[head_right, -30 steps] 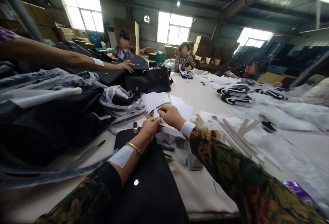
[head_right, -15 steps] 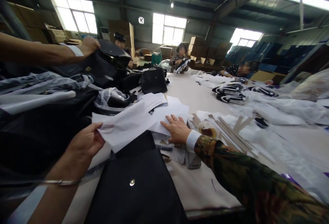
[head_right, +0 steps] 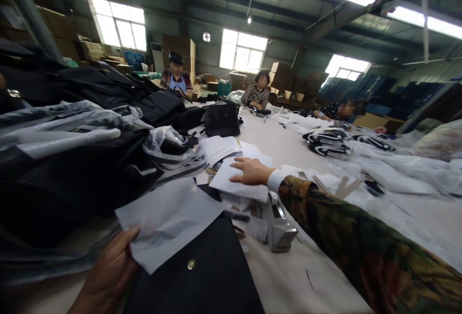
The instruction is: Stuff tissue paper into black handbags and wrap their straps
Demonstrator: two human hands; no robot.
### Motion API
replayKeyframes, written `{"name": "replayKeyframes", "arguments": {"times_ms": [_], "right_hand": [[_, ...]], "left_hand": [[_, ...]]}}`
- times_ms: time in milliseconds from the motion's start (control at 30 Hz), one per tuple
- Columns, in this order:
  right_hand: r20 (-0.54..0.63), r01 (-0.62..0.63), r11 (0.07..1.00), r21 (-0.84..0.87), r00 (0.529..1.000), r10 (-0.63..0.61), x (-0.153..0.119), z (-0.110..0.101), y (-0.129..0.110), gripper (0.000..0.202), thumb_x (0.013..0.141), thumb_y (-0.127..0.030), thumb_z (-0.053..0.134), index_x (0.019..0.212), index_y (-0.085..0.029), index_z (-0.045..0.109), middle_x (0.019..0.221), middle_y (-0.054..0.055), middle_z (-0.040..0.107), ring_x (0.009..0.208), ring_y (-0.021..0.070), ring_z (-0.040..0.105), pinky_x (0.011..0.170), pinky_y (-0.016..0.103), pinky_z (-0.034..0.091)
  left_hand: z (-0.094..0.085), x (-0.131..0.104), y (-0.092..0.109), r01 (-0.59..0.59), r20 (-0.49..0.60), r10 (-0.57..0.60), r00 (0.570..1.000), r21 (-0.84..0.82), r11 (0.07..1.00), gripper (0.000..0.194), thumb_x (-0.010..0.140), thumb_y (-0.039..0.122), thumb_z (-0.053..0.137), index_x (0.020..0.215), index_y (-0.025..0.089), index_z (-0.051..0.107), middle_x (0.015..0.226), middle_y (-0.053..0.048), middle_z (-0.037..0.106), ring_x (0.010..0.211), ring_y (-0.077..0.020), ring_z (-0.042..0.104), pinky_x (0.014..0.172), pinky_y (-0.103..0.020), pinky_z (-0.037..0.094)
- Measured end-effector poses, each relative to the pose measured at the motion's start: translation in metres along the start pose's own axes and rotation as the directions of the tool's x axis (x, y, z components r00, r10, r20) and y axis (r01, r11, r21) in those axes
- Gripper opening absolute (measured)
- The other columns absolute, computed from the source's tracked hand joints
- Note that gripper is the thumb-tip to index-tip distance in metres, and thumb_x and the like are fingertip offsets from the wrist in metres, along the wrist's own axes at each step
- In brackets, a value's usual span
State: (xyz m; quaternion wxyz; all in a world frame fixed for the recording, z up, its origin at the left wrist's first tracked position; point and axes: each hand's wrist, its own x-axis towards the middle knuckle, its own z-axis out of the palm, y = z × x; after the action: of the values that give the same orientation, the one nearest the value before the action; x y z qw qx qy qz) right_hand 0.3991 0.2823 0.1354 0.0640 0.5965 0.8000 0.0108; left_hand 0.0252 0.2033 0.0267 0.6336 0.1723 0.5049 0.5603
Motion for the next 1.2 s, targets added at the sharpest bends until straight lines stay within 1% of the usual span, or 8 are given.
{"name": "replayKeyframes", "arguments": {"times_ms": [100, 233, 500, 633, 767, 967, 1067, 1200], "right_hand": [[-0.119, -0.012, 0.998, -0.06, 0.993, 0.004, 0.033, -0.01, 0.002, 0.05, 0.094, -0.038, 0.057, 0.14, -0.018, 0.058, 0.149, 0.015, 0.051, 0.132, 0.0313, 0.052, 0.11, 0.04, 0.038], [-0.136, -0.019, 0.993, -0.117, 0.991, 0.003, 0.084, 0.002, -0.005, 0.05, 0.09, -0.014, 0.048, 0.14, -0.016, 0.056, 0.142, 0.019, 0.054, 0.13, 0.0348, 0.05, 0.106, 0.05, 0.039], [0.061, 0.037, 0.982, -0.188, 0.998, -0.026, 0.154, 0.024, -0.002, 0.081, 0.08, -0.024, 0.062, 0.156, -0.033, 0.034, 0.163, 0.014, 0.027, 0.147, 0.0409, 0.026, 0.108, 0.063, 0.033], [0.172, 0.052, 0.978, -0.203, 0.985, -0.017, 0.176, 0.023, 0.0, 0.084, 0.076, -0.024, 0.065, 0.155, -0.033, 0.035, 0.155, 0.015, 0.042, 0.14, 0.0404, 0.039, 0.104, 0.063, 0.037], [0.194, 0.1, 0.973, -0.209, 0.979, -0.058, 0.181, 0.023, -0.003, 0.063, 0.082, -0.022, 0.06, 0.143, -0.03, 0.051, 0.134, 0.015, 0.061, 0.121, 0.0346, 0.058, 0.096, 0.056, 0.044], [0.148, 0.178, 0.956, -0.235, 0.978, -0.146, 0.169, 0.016, 0.01, 0.028, 0.087, -0.016, 0.056, 0.11, -0.022, 0.072, 0.121, 0.013, 0.069, 0.11, 0.0288, 0.065, 0.091, 0.04, 0.047], [0.11, 0.189, 0.95, -0.247, 0.98, -0.166, 0.16, 0.006, 0.025, 0.026, 0.088, -0.013, 0.057, 0.103, -0.021, 0.076, 0.114, 0.011, 0.073, 0.106, 0.0254, 0.067, 0.088, 0.032, 0.047], [0.015, 0.181, 0.949, -0.259, 0.983, -0.184, 0.139, -0.009, 0.049, 0.033, 0.088, -0.006, 0.053, 0.107, -0.018, 0.076, 0.111, 0.013, 0.075, 0.101, 0.0244, 0.07, 0.086, 0.031, 0.048]], "left_hand": [[0.001, 0.001, 0.001, 0.039, 0.048, -0.036, 0.998, -0.07, 0.997, 0.017, 0.078, 0.01, 0.063, 0.091, 0.014, 0.073, 0.089, -0.01, 0.079, 0.091, -0.03, 0.076, 0.08, -0.04, 0.066], [-0.002, 0.002, 0.001, 0.062, 0.104, -0.053, 0.993, -0.087, 0.994, 0.023, 0.077, 0.006, 0.066, 0.099, 0.01, 0.073, 0.086, -0.01, 0.079, 0.09, -0.0295, 0.077, 0.083, -0.038, 0.065], [-0.015, 0.014, -0.01, 0.092, 0.168, -0.087, 0.982, -0.026, 0.995, 0.029, 0.078, 0.015, 0.075, 0.107, 0.015, 0.073, 0.094, -0.009, 0.08, 0.096, -0.0317, 0.076, 0.082, -0.04, 0.065], [-0.018, 0.017, -0.011, 0.102, 0.163, -0.098, 0.982, -0.016, 0.995, 0.029, 0.079, 0.02, 0.077, 0.107, 0.018, 0.072, 0.097, -0.007, 0.08, 0.096, -0.0317, 0.076, 0.08, -0.04, 0.065], [-0.019, 0.016, -0.011, 0.106, 0.178, -0.106, 0.978, 0.008, 0.994, 0.03, 0.079, 0.022, 0.078, 0.108, 0.017, 0.071, 0.098, -0.008, 0.08, 0.096, -0.0318, 0.076, 0.079, -0.04, 0.065], [-0.017, 0.016, -0.011, 0.115, 0.193, -0.114, 0.974, 0.007, 0.993, 0.025, 0.082, 0.021, 0.074, 0.107, 0.018, 0.071, 0.096, -0.007, 0.08, 0.096, -0.0308, 0.076, 0.079, -0.039, 0.064], [-0.015, 0.016, -0.009, 0.102, 0.194, -0.103, 0.976, 0.018, 0.995, 0.023, 0.084, 0.018, 0.07, 0.107, 0.018, 0.07, 0.097, -0.007, 0.079, 0.097, -0.0299, 0.075, 0.08, -0.038, 0.064], [-0.014, 0.015, -0.007, 0.094, 0.185, -0.103, 0.977, 0.054, 0.994, 0.022, 0.086, 0.015, 0.067, 0.109, 0.017, 0.069, 0.095, -0.008, 0.08, 0.094, -0.0286, 0.076, 0.079, -0.038, 0.064]]}}
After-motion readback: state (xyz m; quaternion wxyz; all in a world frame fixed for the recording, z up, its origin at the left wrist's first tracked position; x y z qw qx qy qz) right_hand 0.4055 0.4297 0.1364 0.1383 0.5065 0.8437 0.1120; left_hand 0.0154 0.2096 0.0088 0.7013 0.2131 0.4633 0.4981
